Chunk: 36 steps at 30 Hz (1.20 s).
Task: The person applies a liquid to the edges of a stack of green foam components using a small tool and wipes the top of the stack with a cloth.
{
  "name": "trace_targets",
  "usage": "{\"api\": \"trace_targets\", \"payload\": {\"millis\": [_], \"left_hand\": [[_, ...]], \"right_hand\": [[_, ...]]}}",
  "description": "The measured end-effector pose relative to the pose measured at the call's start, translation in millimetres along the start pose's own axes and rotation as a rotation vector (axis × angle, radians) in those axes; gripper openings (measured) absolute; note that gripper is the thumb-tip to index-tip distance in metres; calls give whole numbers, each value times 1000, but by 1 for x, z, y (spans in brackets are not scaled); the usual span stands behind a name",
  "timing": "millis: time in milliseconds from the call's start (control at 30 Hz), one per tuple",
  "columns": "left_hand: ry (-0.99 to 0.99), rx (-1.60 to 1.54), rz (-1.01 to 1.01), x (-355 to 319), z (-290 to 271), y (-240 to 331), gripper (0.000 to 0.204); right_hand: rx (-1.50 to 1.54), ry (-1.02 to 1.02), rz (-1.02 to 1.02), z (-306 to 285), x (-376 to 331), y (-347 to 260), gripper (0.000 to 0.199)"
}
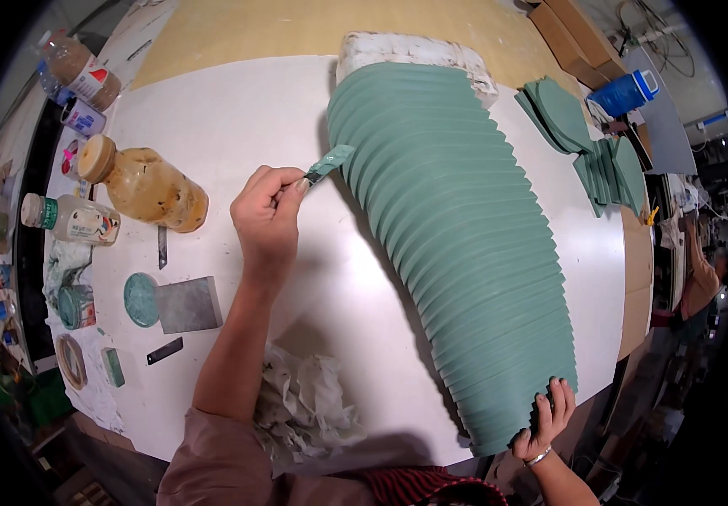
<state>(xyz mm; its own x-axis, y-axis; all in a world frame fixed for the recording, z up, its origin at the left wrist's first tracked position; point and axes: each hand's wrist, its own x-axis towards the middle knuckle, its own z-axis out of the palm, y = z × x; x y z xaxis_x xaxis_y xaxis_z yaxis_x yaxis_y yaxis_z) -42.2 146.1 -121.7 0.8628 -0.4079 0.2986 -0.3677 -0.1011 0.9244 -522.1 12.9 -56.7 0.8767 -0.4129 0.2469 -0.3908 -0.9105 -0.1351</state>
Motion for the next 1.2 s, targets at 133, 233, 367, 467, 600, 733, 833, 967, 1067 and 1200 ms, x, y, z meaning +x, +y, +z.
{"api": "trace_targets", "payload": {"millis": [133, 233, 367, 467, 600, 733, 833, 967, 1067, 1200], "left_hand": [[104, -107, -60, 4, -1, -8, 3], [132, -196, -144, 3, -1, -19, 4], [127, -218, -189, 2, -2, -21, 5], [131, -293, -213, 2, -1, -24, 5], [112, -287, -227, 5, 1, -14, 6], [82, -257, -126, 20, 12, -1, 5], [39, -197, -40, 40, 22, 13, 5], [-10, -135, 4, 54, 26, 32, 7], [-39, -214, -65, 40, 18, 43, 7], [-77, -88, -89, -1, -11, 40, 8]], "right_hand": [[6, 7, -3, 1, 1, 0, 54], [3, 22, 3, 0, -1, 0, 54], [-1, -25, -16, -1, -2, 2, 56], [10, -16, -19, 0, 0, 2, 56], [9, -15, -9, -1, 1, 0, 56], [7, 45, 18, 1, 0, -1, 54], [11, 14, 11, 0, -2, 0, 55], [20, 13, -2, -1, -3, 1, 54], [22, 33, -4, 3, -2, -1, 53], [58, 68, -11, 11, 3, -1, 51]]}}
